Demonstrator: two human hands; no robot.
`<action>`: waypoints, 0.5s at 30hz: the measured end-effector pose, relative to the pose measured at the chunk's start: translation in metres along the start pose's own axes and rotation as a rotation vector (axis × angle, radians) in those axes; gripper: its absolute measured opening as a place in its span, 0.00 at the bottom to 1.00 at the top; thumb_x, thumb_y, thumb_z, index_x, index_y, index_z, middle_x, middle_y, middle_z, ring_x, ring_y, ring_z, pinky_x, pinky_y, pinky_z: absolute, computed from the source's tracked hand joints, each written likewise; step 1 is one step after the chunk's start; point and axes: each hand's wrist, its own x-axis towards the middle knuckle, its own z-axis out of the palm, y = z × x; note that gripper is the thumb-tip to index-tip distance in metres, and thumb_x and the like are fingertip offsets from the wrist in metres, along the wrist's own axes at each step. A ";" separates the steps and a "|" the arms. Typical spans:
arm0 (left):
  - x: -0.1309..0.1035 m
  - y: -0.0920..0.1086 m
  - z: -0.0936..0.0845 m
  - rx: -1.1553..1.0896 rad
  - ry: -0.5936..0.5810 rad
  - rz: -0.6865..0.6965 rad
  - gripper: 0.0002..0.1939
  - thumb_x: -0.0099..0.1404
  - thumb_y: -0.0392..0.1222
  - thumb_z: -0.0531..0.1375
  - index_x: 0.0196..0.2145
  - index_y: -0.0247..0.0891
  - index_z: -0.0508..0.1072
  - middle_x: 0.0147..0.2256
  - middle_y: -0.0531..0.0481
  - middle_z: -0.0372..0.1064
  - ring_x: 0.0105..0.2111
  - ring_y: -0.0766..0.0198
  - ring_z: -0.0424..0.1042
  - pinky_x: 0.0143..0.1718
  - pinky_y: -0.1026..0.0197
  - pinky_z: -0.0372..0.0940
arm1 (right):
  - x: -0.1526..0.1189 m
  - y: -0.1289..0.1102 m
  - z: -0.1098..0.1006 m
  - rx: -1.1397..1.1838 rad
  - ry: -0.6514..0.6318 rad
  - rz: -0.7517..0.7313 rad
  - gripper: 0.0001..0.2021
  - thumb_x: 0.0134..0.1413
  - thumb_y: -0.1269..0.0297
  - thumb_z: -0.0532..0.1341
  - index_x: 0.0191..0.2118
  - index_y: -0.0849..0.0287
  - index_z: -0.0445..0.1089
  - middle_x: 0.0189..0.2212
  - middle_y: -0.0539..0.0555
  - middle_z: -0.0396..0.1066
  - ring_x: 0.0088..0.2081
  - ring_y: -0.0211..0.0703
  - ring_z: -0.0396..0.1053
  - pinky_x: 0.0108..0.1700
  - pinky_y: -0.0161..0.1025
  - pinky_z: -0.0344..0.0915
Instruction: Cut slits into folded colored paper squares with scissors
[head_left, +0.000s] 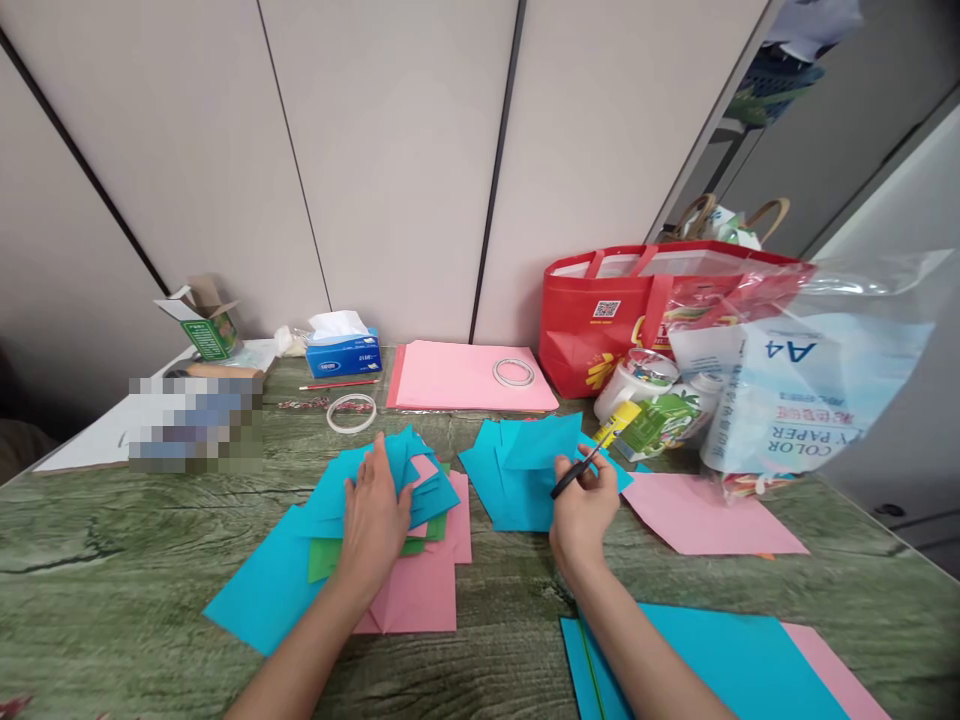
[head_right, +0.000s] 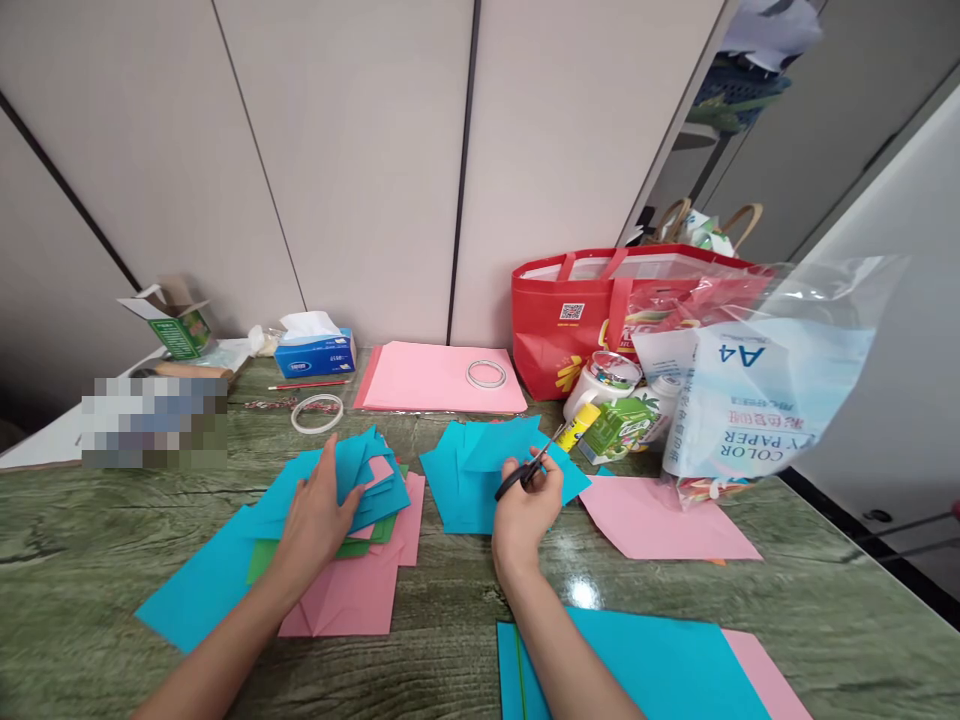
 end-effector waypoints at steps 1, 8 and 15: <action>0.000 0.001 -0.001 -0.015 -0.005 -0.007 0.34 0.60 0.41 0.50 0.60 0.31 0.39 0.57 0.32 0.50 0.57 0.46 0.47 0.51 0.40 0.48 | 0.001 -0.001 0.000 -0.003 0.026 -0.020 0.21 0.40 0.61 0.61 0.43 0.60 0.60 0.28 0.49 0.61 0.27 0.37 0.61 0.30 0.36 0.60; 0.003 0.010 -0.008 -0.185 -0.061 -0.115 0.36 0.59 0.41 0.51 0.60 0.29 0.38 0.56 0.30 0.51 0.56 0.43 0.50 0.46 0.43 0.56 | -0.016 -0.025 0.000 -0.024 -0.007 -0.302 0.16 0.43 0.65 0.61 0.41 0.58 0.59 0.32 0.50 0.60 0.34 0.39 0.61 0.42 0.42 0.59; -0.001 0.003 -0.003 -0.412 0.119 -0.029 0.35 0.58 0.32 0.50 0.61 0.35 0.38 0.45 0.34 0.67 0.45 0.48 0.67 0.41 0.48 0.62 | -0.038 -0.032 0.006 0.169 -0.577 -0.008 0.11 0.47 0.62 0.61 0.36 0.58 0.61 0.24 0.49 0.66 0.26 0.39 0.65 0.30 0.38 0.63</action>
